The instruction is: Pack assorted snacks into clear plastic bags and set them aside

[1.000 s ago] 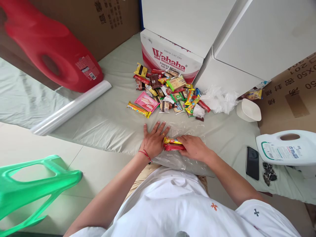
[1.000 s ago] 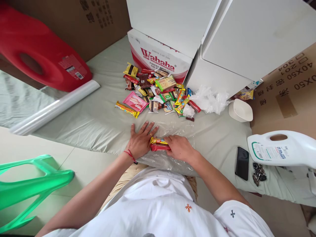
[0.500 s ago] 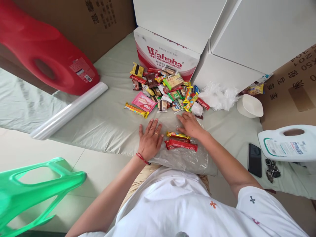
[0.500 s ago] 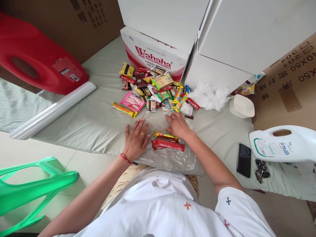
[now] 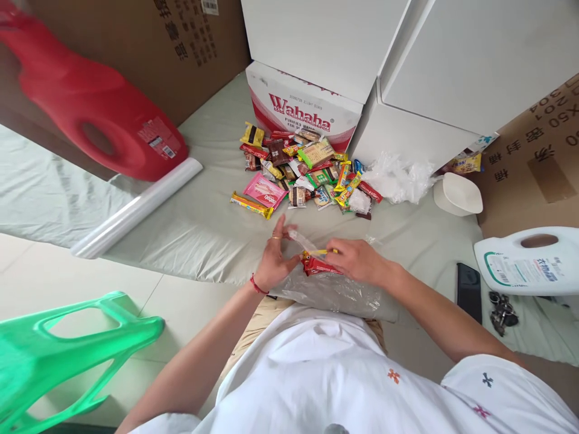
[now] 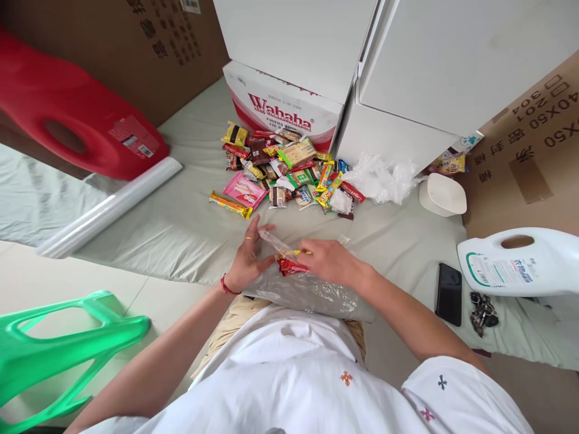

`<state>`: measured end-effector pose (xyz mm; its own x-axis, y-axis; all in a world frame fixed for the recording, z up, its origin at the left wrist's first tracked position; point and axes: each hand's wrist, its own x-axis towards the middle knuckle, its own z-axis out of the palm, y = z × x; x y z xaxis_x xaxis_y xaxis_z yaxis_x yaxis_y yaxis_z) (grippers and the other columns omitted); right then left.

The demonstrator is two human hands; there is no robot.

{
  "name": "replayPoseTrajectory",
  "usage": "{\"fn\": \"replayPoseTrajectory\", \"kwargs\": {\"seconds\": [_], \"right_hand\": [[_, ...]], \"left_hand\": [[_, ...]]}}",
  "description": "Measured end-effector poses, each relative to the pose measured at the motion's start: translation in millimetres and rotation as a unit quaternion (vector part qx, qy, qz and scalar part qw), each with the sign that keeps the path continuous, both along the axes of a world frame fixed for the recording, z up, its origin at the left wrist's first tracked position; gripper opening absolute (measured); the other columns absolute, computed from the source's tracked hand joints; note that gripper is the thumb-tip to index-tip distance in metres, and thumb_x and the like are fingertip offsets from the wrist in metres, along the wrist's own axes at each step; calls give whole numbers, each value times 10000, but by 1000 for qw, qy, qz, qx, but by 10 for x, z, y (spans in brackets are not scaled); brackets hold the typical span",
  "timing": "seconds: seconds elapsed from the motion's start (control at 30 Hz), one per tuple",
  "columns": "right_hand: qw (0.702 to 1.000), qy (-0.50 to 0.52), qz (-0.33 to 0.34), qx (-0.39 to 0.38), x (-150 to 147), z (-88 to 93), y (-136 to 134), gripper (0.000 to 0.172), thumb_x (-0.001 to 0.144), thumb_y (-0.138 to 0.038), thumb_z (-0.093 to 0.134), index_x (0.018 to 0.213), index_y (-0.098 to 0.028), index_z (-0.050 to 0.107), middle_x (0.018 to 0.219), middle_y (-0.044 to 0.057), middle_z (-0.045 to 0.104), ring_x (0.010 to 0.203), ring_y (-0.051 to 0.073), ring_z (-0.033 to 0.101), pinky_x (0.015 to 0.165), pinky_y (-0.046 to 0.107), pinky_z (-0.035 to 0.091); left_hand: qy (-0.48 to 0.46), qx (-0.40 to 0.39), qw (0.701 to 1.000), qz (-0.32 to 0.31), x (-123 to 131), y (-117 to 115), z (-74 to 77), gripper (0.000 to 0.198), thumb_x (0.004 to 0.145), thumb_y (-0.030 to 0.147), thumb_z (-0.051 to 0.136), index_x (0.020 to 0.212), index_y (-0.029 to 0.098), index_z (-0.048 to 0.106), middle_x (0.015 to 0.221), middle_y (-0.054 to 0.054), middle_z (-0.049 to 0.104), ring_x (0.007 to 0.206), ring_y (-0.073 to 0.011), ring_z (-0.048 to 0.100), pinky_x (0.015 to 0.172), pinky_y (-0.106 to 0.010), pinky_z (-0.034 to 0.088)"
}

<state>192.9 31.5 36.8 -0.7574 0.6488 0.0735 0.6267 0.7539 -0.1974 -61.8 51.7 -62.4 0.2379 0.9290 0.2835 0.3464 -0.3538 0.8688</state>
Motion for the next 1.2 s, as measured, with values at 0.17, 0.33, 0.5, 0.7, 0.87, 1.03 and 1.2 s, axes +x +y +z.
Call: {"fn": "replayPoseTrajectory", "kwargs": {"seconds": [0.17,0.33,0.5,0.7,0.87,1.03,1.2], "right_hand": [[1000,9,24,13,57,-318,-411,189,1025,-194,487,1079,-195,668,1094,90,681,885,174,613,698,272,469],[997,67,-3,-38,271,-569,-762,196,992,-247,567,1148,-174,661,1161,133,676,987,221,654,807,346,552],[989,104,-49,-89,311,-646,-927,249,998,-279,565,1213,-174,634,1160,142,665,973,223,659,817,369,571],[985,114,-44,-119,286,-597,-886,264,997,-357,591,1172,-173,663,1157,135,663,1035,226,640,872,379,561],[990,107,-52,-80,489,-623,-1073,409,944,-385,681,1269,-141,635,1325,193,594,1133,278,573,960,467,530],[993,101,-57,-30,519,-665,-1200,140,994,-220,582,1043,-225,713,1079,94,701,1038,246,588,887,423,516],[971,205,-101,-65,356,-347,-952,188,1037,-232,505,979,-224,684,983,69,696,913,192,603,826,343,524]], "left_hand": [[60,95,985,-132,-195,-52,83,232,832,65,538,738,220,682,794,-34,653,898,-196,587,877,-374,469],[184,113,945,-244,-568,-177,140,255,770,13,478,679,210,611,795,-34,671,877,-187,593,856,-361,444],[218,180,947,-151,-596,-306,440,218,840,104,481,939,207,645,860,-68,680,842,-220,585,807,-389,457],[252,213,885,-328,114,-321,607,381,983,160,463,1312,242,636,1246,-104,706,1142,-233,599,963,-383,454],[278,156,890,-326,274,-256,354,393,990,183,481,1340,223,654,1223,-114,715,1024,-241,602,896,-396,466],[251,135,912,-296,251,-256,279,385,955,112,485,1207,259,735,1148,-91,721,1011,-230,605,848,-382,467],[253,127,910,-303,296,-242,300,376,965,131,490,1197,276,747,1143,-83,722,997,-226,608,834,-381,471]]}}
